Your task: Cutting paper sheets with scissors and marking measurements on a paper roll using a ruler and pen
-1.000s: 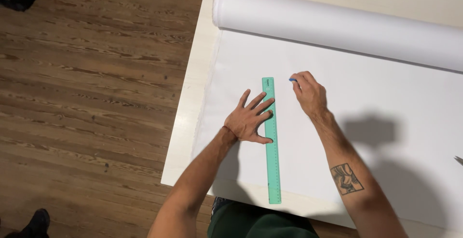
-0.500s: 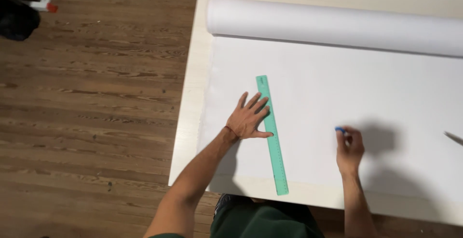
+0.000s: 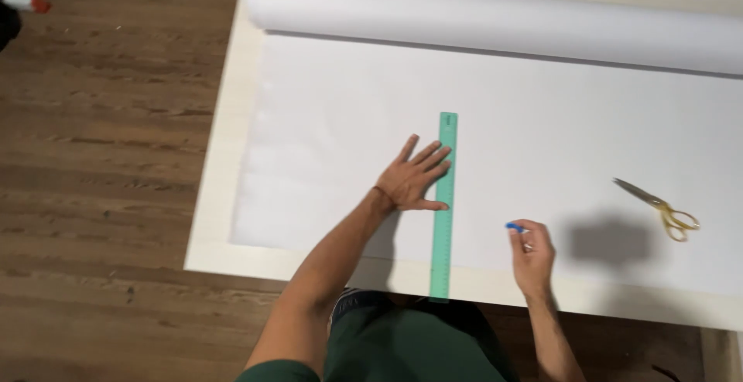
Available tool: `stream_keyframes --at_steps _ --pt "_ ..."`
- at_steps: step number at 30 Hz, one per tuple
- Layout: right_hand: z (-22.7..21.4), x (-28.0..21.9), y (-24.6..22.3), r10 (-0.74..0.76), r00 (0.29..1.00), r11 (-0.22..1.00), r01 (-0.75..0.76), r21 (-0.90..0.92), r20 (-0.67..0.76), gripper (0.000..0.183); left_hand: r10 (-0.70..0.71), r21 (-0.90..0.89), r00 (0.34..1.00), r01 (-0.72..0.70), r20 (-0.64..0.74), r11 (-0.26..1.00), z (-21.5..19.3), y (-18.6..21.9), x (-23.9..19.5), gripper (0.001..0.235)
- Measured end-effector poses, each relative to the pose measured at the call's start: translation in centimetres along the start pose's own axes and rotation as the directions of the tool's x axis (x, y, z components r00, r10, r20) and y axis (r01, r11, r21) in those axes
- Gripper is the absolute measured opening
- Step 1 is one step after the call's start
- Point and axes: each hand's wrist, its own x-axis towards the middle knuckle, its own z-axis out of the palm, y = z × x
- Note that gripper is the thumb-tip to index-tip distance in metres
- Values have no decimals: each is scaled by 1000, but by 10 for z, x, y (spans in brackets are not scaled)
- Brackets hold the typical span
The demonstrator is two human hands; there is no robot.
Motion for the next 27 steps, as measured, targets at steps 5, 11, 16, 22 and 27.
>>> stream_keyframes --at_steps 5,11,16,22,27 --pt "-42 7 8 -47 989 999 44 22 137 11 -44 29 993 41 109 999 18 10 21 114" --pt "-54 18 -29 -7 970 991 -26 135 243 15 -94 26 977 90 192 996 6 14 29 112" --pt "-55 18 -51 -19 954 982 -39 186 301 14 -96 91 989 86 112 992 15 15 26 121" --pt "-55 20 -46 -20 947 988 -30 150 322 12 -91 115 994 84 58 990 19 14 25 121" --pt "-52 18 -49 3 950 983 -59 172 312 12 -133 83 960 116 248 990 6 16 29 120"
